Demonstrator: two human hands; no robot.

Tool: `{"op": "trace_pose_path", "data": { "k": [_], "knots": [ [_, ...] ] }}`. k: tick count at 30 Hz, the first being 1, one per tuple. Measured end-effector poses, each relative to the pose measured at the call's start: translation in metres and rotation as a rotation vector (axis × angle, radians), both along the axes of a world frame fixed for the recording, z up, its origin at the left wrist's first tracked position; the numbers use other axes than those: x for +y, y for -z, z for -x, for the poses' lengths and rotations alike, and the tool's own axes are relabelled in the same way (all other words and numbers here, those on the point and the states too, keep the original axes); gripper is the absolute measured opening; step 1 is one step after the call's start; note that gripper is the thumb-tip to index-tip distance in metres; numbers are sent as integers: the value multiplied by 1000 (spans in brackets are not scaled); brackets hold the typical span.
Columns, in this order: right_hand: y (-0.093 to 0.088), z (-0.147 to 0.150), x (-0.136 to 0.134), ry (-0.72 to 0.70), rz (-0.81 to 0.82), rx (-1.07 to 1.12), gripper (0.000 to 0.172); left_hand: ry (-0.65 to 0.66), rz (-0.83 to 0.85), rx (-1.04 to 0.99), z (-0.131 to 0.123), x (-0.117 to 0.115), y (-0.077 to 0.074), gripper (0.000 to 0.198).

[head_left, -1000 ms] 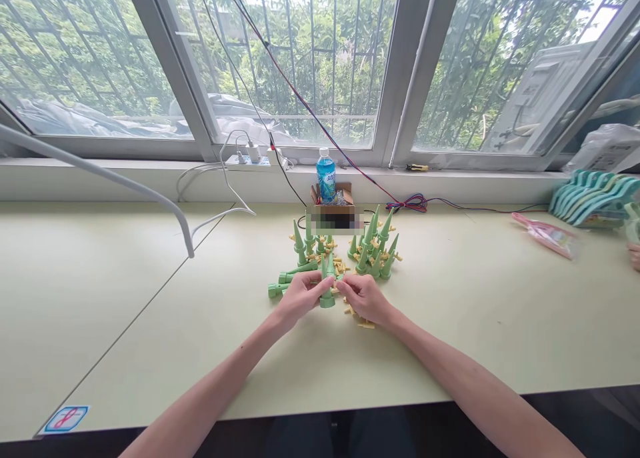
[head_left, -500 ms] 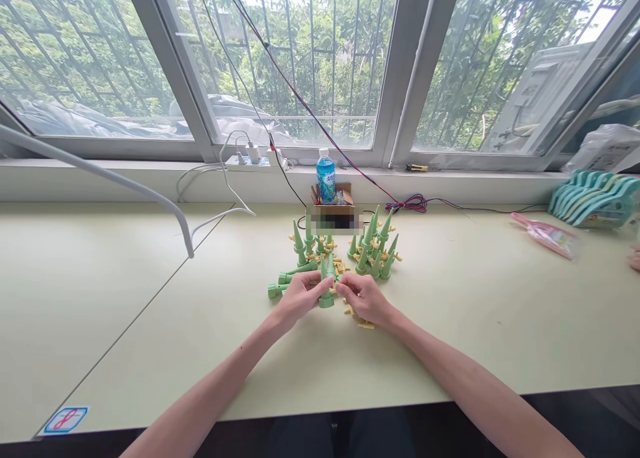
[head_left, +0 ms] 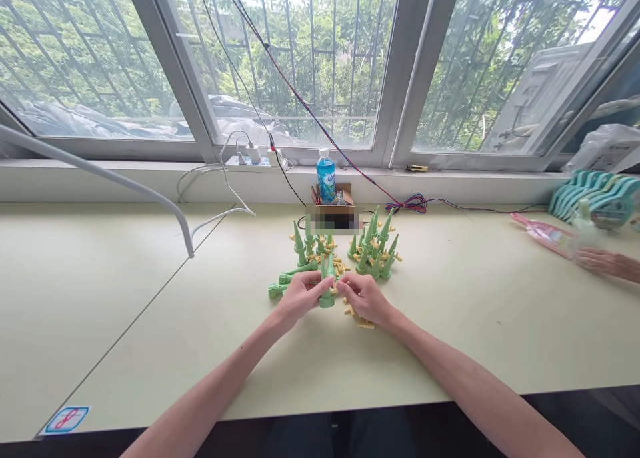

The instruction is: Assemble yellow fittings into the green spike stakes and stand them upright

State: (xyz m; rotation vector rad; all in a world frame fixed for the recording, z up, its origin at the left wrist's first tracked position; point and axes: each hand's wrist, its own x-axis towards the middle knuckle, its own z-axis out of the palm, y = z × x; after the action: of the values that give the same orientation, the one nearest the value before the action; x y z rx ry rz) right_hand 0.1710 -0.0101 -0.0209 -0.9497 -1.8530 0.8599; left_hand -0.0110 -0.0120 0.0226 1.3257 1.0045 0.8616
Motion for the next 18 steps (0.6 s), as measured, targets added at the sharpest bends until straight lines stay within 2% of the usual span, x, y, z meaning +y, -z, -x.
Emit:
{"op": "trace_pose_path", "data": {
  "k": [4, 9, 18],
  "knots": [
    [-1, -1, -2, -55, 75, 41, 29, -34, -1, 7, 0, 0, -2, 49],
    [0, -2, -2, -67, 74, 49, 25, -29, -18, 17, 1, 1, -1, 50],
    [-2, -2, 0, -32, 3, 3, 33, 35, -30, 22, 3, 3, 6, 45]
  ]
}}
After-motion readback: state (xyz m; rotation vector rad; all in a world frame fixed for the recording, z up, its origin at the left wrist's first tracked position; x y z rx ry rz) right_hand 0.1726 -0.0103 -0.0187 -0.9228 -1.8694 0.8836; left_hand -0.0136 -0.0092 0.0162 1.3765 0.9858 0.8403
